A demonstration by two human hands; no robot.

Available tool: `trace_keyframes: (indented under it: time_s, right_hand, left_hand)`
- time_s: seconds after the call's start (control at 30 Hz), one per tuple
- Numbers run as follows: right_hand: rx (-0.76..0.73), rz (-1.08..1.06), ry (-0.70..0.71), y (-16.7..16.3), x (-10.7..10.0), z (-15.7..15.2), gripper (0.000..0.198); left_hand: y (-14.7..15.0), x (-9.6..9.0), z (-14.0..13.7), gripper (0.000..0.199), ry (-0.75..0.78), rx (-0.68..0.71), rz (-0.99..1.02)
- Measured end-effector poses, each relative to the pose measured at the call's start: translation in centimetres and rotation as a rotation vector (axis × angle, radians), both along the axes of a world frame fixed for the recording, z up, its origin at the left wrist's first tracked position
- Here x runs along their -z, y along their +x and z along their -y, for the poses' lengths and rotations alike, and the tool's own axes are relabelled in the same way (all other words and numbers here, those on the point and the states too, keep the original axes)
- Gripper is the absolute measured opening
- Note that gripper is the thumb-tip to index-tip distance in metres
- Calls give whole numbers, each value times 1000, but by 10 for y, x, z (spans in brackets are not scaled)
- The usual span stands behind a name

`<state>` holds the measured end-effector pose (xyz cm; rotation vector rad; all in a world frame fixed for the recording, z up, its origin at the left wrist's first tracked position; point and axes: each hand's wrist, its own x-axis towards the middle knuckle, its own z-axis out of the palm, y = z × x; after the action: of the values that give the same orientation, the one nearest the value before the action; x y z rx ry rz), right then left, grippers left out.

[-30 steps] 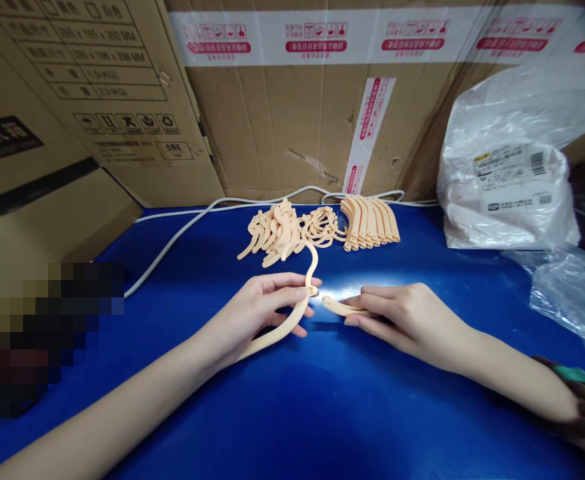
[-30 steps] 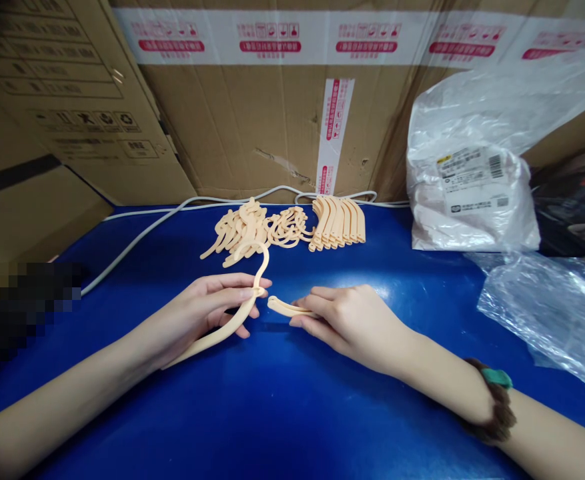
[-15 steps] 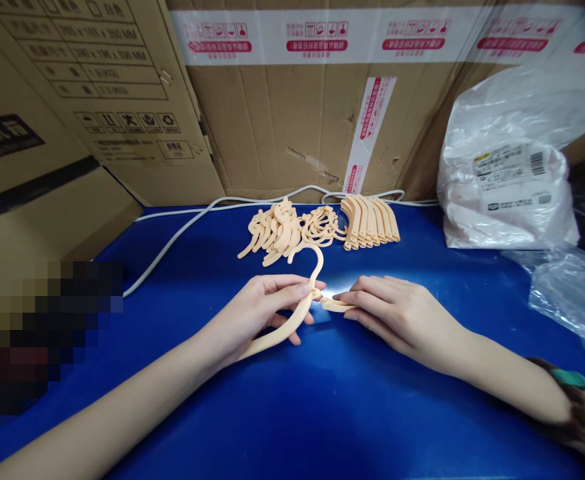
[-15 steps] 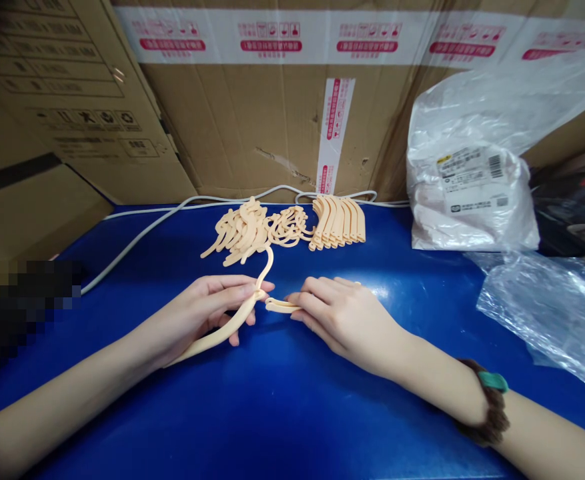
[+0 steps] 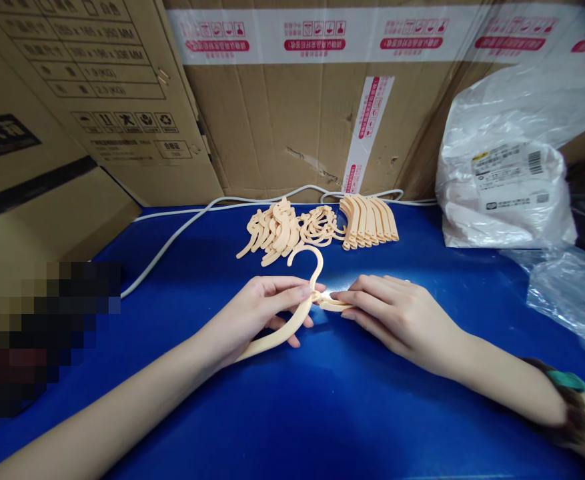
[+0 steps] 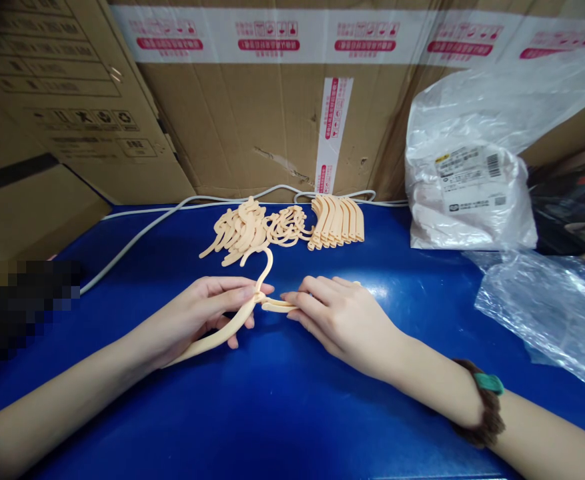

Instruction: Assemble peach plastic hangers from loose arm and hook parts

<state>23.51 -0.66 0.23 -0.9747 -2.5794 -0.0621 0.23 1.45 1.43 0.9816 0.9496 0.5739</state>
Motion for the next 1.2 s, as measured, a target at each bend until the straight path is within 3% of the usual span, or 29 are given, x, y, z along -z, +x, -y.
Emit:
trace_keyframes:
  time_s: [0.6, 0.9, 1.2]
  right_hand:
    - [10, -19, -48, 1, 3, 0, 31]
    - [-2, -34, 21, 1, 2, 1, 28]
    - [-67, -53, 17, 1, 1, 4, 32]
  left_hand:
    - [1, -1, -2, 24, 0, 16, -6]
    - [1, 2, -1, 25, 2, 57, 16]
    - [-1, 1, -3, 14, 65, 53, -15]
